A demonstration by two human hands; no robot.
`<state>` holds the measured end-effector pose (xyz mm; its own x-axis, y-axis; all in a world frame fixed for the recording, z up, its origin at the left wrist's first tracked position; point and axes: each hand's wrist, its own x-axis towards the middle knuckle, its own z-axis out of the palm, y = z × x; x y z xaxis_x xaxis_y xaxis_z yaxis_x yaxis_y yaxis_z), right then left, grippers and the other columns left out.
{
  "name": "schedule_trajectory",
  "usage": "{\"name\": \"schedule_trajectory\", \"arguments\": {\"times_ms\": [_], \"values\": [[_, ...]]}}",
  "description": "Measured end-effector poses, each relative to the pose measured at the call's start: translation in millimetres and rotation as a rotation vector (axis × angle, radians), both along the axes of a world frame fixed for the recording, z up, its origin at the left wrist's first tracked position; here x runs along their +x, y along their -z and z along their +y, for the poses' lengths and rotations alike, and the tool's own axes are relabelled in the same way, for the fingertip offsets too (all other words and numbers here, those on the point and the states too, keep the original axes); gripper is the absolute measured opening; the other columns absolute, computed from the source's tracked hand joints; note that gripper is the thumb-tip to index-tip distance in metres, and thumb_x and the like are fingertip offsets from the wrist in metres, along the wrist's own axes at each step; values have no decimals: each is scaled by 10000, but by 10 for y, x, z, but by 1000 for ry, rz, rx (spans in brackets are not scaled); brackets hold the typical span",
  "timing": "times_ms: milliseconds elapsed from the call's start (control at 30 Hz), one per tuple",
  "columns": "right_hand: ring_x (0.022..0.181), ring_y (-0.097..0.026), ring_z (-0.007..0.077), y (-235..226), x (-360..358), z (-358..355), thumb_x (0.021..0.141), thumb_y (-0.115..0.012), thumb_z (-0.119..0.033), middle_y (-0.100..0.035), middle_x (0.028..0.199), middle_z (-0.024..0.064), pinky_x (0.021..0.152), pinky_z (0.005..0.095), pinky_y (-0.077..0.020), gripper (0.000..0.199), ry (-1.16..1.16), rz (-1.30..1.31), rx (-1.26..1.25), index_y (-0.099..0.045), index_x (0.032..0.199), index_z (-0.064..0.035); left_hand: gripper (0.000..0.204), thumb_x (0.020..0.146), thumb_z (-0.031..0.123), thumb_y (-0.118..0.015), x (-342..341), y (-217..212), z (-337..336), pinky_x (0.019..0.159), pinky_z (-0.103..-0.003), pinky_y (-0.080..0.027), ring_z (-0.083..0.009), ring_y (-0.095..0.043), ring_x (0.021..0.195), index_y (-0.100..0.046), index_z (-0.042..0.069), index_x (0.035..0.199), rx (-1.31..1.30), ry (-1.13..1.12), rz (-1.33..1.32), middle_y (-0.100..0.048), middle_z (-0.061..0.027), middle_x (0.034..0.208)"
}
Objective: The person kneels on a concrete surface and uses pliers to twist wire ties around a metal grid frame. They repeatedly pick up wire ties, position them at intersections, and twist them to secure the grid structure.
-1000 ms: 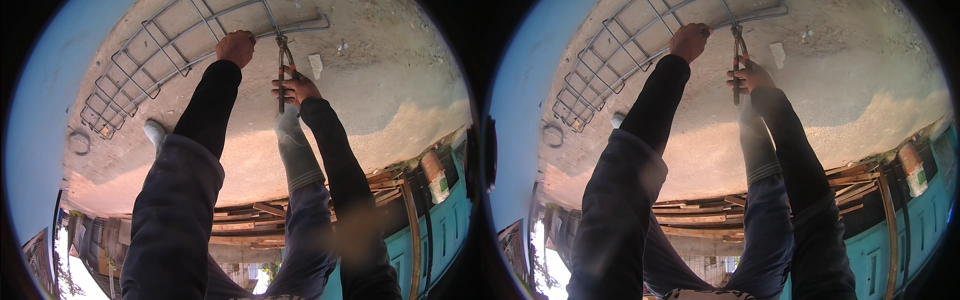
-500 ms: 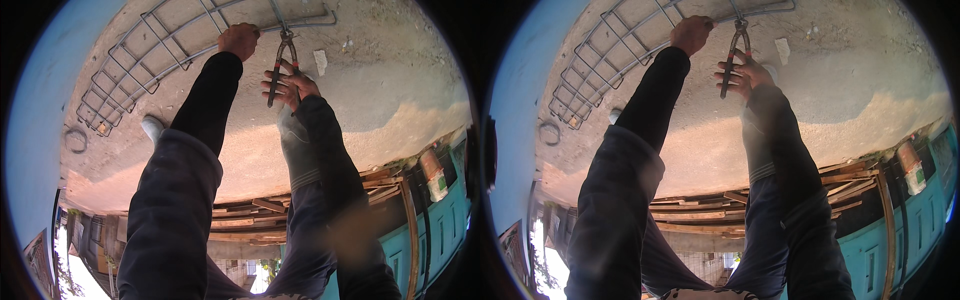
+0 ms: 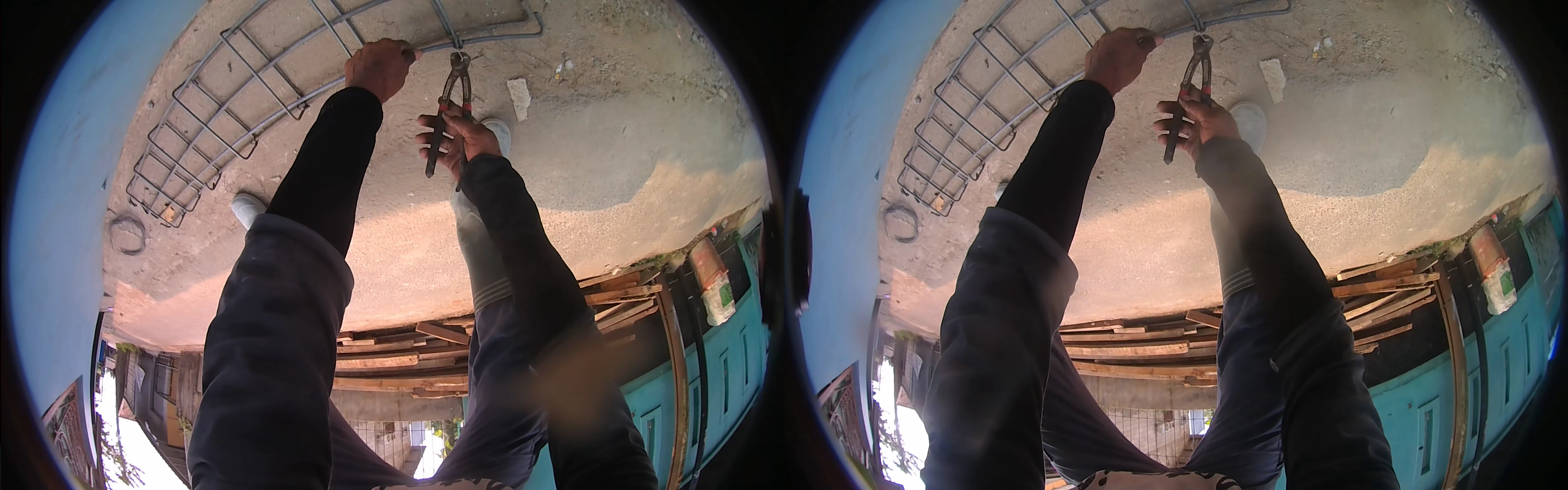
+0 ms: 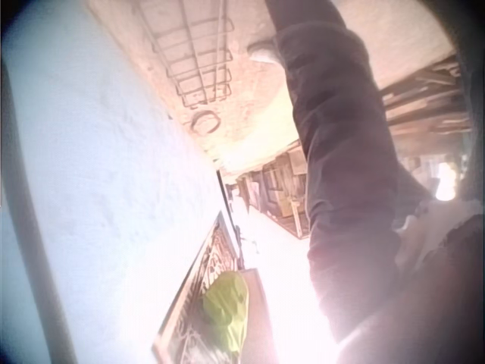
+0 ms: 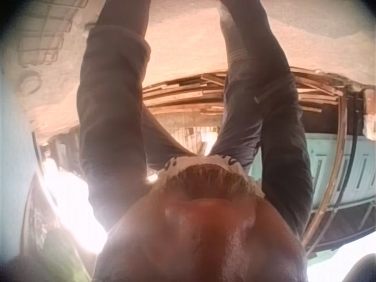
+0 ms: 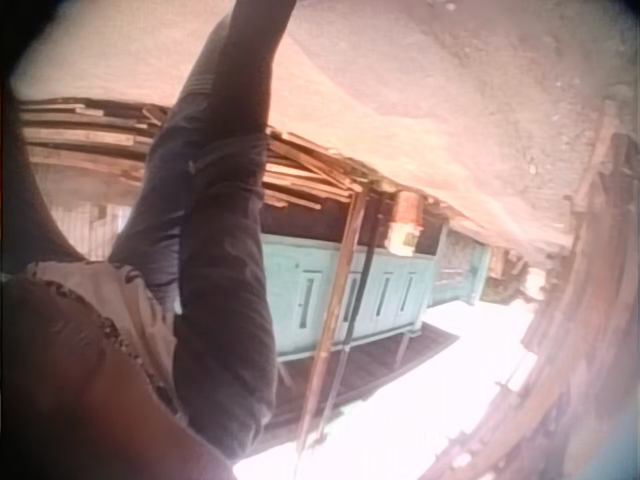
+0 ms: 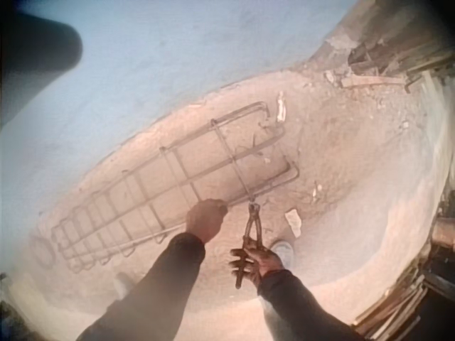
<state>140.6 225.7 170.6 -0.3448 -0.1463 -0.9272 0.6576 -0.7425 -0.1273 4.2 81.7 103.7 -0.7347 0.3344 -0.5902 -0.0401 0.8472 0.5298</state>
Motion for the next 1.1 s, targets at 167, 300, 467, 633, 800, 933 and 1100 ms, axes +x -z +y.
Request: {"name": "schedule_trajectory", "arguments": {"times_ms": [167, 300, 467, 633, 800, 933, 1100], "values": [[1073, -640, 397, -22, -79, 47, 931, -620, -185, -606, 1236, 220, 849, 565, -577, 418, -28, 8, 17, -460, 1299, -66, 402, 938, 485, -571, -17, 5, 17, 874, -462, -513, -340, -681, 981, -734, 176, 1136, -4, 21, -52, -733, -122, 964], [1133, -607, 439, -63, -77, -17, 902, -629, -140, -583, 1259, 247, 888, 628, -552, 507, 9, 20, 38, -412, 1351, -53, 400, 940, 482, -565, -4, 38, 2, 860, -468, -514, -334, -687, 950, -738, 170, 1121, 22, 19, 28, -730, -108, 903], [1169, -580, 470, -46, -54, -66, 890, -620, -104, -549, 1294, 272, 895, 673, -529, 597, 55, 36, 51, -344, 1416, -39, 354, 958, 456, -574, 12, 43, 7, 845, -477, -531, -333, -692, 955, -749, 172, 1077, 10, 29, 1, -732, -114, 970], [1081, -641, 394, -20, -121, -44, 937, -585, -109, -596, 1201, 210, 806, 613, -586, 374, -75, 21, 107, -434, 1275, -53, 358, 947, 457, -576, 7, 79, -1, 839, -474, -530, -334, -692, 939, -750, 167, 1064, 1, 34, 17, -727, -107, 918], [886, -618, 327, -94, -236, -156, 965, -557, -143, -584, 1027, 145, 758, 561, -532, 260, -35, -68, 153, -500, 1207, -67, 360, 933, 469, -574, 47, 101, -1, 839, -460, -524, -320, -694, 909, -751, 195, 1083, 1, 9, 65, -719, -64, 821], [671, -523, 203, -41, -223, -199, 971, -567, -177, -522, 829, 43, 569, 414, -443, 124, -13, -126, 146, -547, 1069, -104, 363, 934, 482, -576, 23, 104, -15, 832, -452, -532, -318, -698, 898, -753, 202, 1084, 7, 10, 25, -725, -78, 847], [551, -494, 167, 45, -149, 6, 955, -576, -198, -507, 749, 13, 482, 370, -411, 109, -371, -156, 365, -572, 1032, -120, 342, 963, 456, -559, 92, 86, -25, 796, -476, -549, -319, -706, 895, -751, 187, 1053, 12, 24, 143, -732, -111, 920]]}}
